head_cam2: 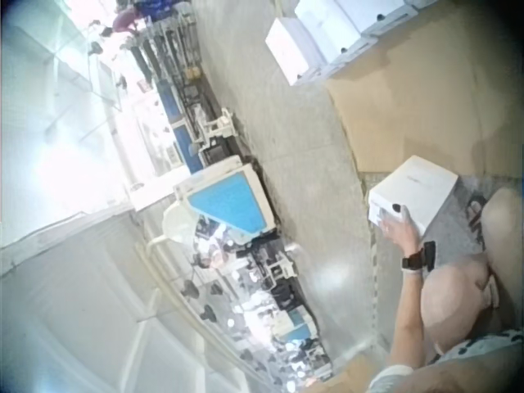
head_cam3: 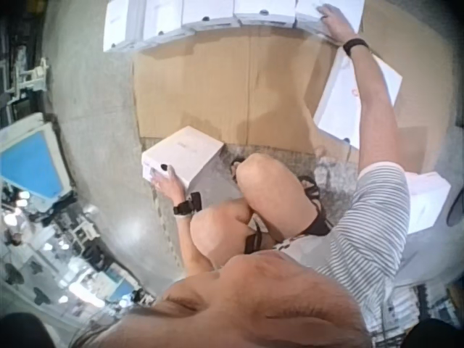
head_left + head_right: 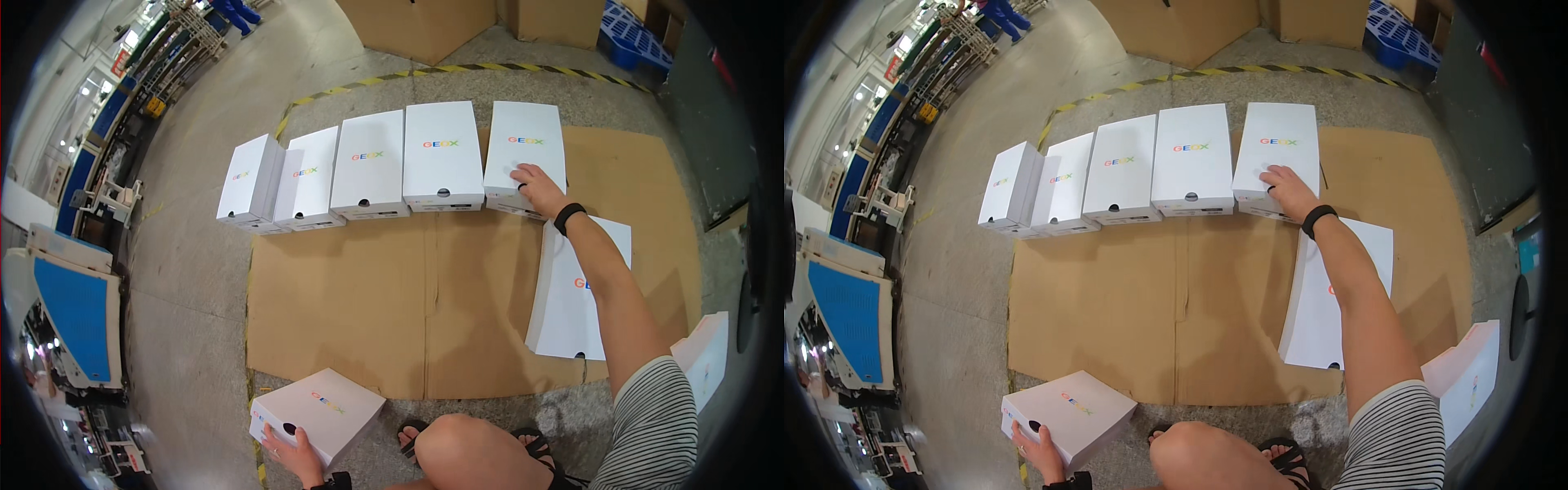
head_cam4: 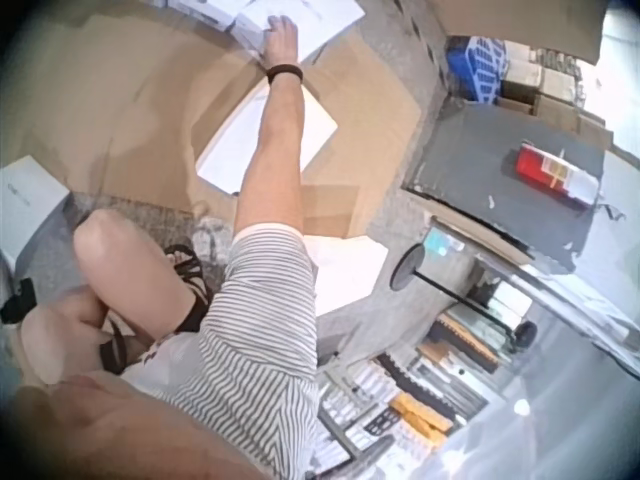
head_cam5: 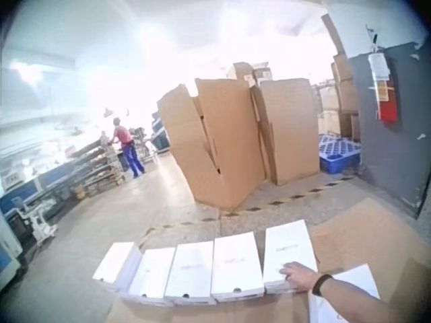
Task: Organize and stack shoeboxes on a cardboard surface on the floor.
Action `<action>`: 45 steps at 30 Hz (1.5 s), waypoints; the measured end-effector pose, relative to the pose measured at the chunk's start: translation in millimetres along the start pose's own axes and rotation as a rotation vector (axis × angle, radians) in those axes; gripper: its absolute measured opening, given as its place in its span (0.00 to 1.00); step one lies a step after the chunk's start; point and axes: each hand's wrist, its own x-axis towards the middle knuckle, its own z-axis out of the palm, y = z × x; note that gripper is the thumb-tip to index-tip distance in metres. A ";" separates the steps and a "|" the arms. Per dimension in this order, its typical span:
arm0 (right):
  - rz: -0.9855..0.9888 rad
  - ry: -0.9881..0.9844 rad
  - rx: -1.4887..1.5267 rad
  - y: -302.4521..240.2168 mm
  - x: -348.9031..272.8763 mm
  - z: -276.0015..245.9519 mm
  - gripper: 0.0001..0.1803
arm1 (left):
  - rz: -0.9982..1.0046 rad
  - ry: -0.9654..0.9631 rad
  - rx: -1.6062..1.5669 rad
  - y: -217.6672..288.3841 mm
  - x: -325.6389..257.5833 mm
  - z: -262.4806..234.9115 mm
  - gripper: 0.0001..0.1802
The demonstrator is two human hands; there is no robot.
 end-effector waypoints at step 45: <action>0.862 -0.393 0.161 -7.1 -216.4 -33.1 0.30 | 0.098 0.060 -0.219 -46.2 27.5 2.9 0.47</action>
